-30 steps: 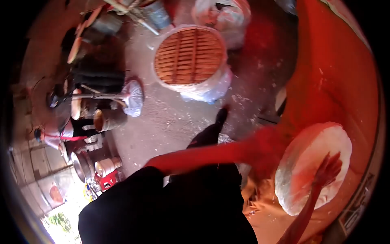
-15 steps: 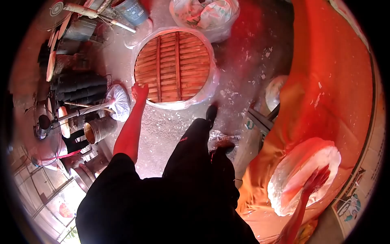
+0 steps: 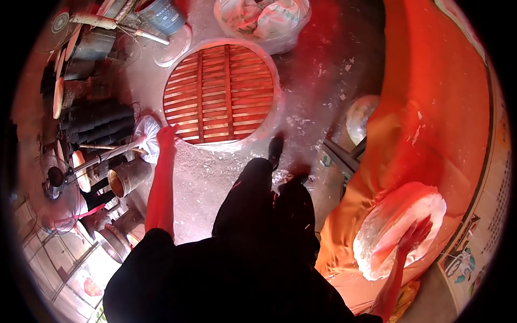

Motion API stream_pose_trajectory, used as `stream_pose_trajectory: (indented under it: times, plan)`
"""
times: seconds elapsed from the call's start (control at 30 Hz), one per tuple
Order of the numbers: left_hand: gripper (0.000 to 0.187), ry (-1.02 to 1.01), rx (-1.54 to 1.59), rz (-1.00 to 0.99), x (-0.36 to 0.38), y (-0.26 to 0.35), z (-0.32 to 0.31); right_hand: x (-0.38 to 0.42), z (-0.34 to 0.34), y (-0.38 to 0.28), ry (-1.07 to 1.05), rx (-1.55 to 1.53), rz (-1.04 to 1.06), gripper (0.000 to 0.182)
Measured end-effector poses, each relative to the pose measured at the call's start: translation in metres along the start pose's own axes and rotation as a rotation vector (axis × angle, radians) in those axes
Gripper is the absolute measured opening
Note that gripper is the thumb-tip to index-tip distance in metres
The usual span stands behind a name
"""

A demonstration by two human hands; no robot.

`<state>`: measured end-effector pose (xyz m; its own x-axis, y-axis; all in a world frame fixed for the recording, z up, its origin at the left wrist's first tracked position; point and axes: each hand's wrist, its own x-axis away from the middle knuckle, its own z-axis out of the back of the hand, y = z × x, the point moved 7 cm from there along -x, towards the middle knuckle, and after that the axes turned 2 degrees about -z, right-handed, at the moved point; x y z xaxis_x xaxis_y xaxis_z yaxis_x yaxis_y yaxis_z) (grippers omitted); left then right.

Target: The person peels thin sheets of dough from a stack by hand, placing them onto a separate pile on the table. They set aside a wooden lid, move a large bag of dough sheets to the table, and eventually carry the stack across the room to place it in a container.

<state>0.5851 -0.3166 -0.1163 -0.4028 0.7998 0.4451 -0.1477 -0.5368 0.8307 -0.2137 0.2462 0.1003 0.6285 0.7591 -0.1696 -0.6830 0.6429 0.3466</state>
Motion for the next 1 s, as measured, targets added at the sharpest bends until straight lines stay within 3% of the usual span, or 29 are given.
stream_pose_trajectory:
  times: [0.07, 0.1, 0.13, 0.2, 0.3, 0.4, 0.47, 0.5, 0.6, 0.63, 0.67, 0.8, 0.9, 0.93, 1.0]
  plan:
    - [0.026, -0.166, 0.090, 0.061, 0.022, 0.033, -0.003, 0.001, 0.000, -0.002, -0.005, -0.003, -0.003, 0.064]
    - [0.024, -0.228, 0.322, 0.105, 0.037, 0.045, -0.009, 0.002, 0.000, -0.003, -0.010, -0.006, -0.006, 0.065]
    - [0.030, -0.520, 0.417, 0.098, 0.062, 0.074, -0.027, 0.001, 0.001, -0.005, -0.011, -0.010, -0.004, 0.065]
    - [0.041, -0.723, 0.542, 0.121, 0.096, 0.104, -0.043, 0.000, 0.004, -0.008, -0.010, -0.010, -0.009, 0.067]
    - [0.044, -0.733, 0.584, -0.044, 0.149, 0.145, -0.074, -0.005, 0.018, -0.021, 0.006, 0.041, -0.010, 0.069]
    - [0.057, -0.829, 0.514, -0.055, 0.186, 0.145, -0.110, -0.008, 0.028, -0.033, -0.011, 0.050, -0.023, 0.072]
    - [0.058, -0.941, 0.593, -0.018, 0.230, 0.160, -0.164, 0.003, 0.004, -0.015, -0.025, -0.334, -0.146, 0.065]
    - [0.057, -0.942, 0.565, 0.023, 0.245, 0.157, -0.194, 0.005, 0.006, -0.014, -0.050, -0.285, -0.150, 0.065]
    - [0.063, -1.341, 0.610, -0.026, 0.323, 0.203, -0.312, -0.007, 0.020, -0.022, -0.099, -0.143, -0.151, 0.065]
    - [0.062, -1.457, 0.709, 0.082, 0.356, 0.219, -0.347, 0.004, 0.003, -0.010, -0.007, -0.215, -0.135, 0.064]
    - [0.063, -1.511, 0.688, 0.087, 0.376, 0.224, -0.377, 0.004, -0.008, -0.008, -0.062, -0.253, -0.223, 0.064]
    - [0.049, -1.579, 0.576, 0.227, 0.416, 0.166, -0.497, 0.002, -0.015, -0.008, -0.258, -0.358, -0.633, 0.062]
    - [0.047, -1.456, 0.250, 0.233, 0.440, 0.145, -0.540, -0.048, 0.045, -0.018, -0.194, -0.589, -0.506, 0.069]
    - [0.046, -1.410, 0.165, 0.237, 0.440, 0.126, -0.548, -0.011, 0.032, -0.023, -0.120, -0.158, -0.234, 0.071]
    - [0.042, -1.367, 0.095, 0.173, 0.436, 0.103, -0.552, -0.010, 0.033, -0.021, -0.158, -0.199, -0.269, 0.074]
